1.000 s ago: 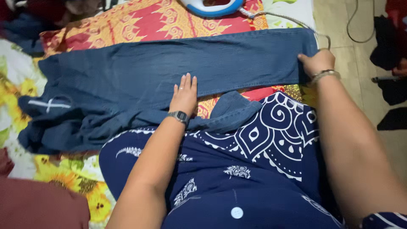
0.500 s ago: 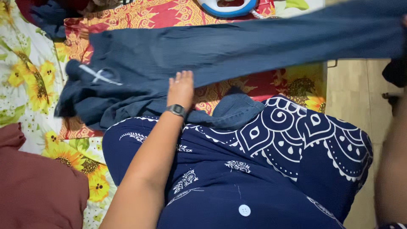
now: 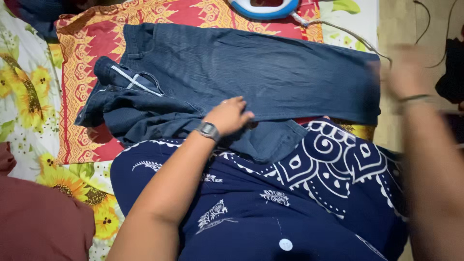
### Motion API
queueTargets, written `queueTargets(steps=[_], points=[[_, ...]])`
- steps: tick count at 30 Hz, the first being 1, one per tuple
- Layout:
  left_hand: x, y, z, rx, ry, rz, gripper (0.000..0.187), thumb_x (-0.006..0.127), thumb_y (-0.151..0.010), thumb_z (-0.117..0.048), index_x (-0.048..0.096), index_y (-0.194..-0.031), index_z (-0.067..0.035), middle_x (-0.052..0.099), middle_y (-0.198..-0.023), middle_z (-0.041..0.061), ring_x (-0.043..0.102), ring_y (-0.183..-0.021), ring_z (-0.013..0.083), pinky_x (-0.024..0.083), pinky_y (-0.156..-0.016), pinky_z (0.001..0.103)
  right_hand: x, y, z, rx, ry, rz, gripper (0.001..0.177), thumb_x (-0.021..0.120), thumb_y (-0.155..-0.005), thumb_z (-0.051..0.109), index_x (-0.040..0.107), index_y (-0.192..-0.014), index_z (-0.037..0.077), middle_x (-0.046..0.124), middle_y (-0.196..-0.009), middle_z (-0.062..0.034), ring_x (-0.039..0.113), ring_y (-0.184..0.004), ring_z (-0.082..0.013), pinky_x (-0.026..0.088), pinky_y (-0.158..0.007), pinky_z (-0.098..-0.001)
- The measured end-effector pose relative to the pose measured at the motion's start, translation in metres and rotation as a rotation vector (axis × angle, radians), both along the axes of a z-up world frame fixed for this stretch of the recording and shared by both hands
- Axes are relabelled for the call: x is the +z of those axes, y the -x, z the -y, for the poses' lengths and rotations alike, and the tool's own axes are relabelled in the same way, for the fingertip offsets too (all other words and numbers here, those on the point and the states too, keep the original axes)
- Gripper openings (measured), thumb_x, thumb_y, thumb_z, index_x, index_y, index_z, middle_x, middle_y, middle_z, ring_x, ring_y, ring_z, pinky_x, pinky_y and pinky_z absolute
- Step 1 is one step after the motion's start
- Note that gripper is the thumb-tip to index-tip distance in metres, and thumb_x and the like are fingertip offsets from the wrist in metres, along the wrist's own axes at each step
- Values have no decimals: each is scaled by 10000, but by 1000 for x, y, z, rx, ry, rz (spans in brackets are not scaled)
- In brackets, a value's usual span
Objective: The person irons a pair of blue jeans on a bed. They smooth the fabric with their hands, then use a blue and white iron to press the legs and waist area, moving the iron back and forth across the surface.
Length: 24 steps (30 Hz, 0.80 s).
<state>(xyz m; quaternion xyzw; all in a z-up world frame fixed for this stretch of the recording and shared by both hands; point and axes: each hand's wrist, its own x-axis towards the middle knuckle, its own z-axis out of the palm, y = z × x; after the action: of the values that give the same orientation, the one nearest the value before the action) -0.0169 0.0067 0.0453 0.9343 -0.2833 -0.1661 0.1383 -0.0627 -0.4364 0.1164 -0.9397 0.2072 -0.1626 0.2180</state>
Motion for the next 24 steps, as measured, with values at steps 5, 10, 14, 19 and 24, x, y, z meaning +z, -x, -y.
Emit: queueTargets(steps=[5, 10, 14, 19, 24], points=[[-5, -45, -65, 235, 107, 129, 325, 572, -973, -170, 654, -1287, -153, 631, -1293, 149, 598, -1196, 422, 507, -993, 510, -63, -64, -238, 959, 87, -102, 557, 682, -913, 317, 594, -1381, 28, 494, -1513, -220, 416, -1429, -388, 323, -1179, -496], [-17, -66, -97, 508, 2, 39, 426, 719, -908, -217, 565, -1290, -110, 542, -1328, 208, 628, -1135, 456, 533, -929, 520, -100, -96, -330, 1119, 393, -7, 626, 558, -970, 488, 478, -1510, 182, 407, -1601, -95, 346, -1478, -350, 249, -1158, -612], [-2, -68, -122, 682, -139, -114, 755, 826, -831, -368, 434, -1372, -15, 453, -1444, 237, 634, -1147, 455, 527, -945, 520, -107, -144, -302, 969, 407, -45, 632, 507, -986, 538, 460, -1550, 257, 355, -1656, -70, 276, -1532, -340, 202, -1201, -622], [15, -73, -132, 792, -192, -226, 979, 722, -892, -360, 120, -1598, -50, 509, -1378, 278, 638, -1148, 423, 532, -936, 504, -100, -177, -292, 651, 373, -65, 648, 514, -1036, 511, 432, -1577, 165, 321, -1669, -131, 248, -1518, -390, 177, -1179, -657], [8, -119, -155, 861, -43, -73, 629, 569, -1064, -308, 343, -1582, -32, 666, -1270, 260, 671, -1145, 421, 529, -950, 541, -96, -101, -320, 979, 542, -184, 749, 574, -906, 543, 444, -1515, 126, 361, -1615, -162, 291, -1483, -408, 214, -1161, -634]])
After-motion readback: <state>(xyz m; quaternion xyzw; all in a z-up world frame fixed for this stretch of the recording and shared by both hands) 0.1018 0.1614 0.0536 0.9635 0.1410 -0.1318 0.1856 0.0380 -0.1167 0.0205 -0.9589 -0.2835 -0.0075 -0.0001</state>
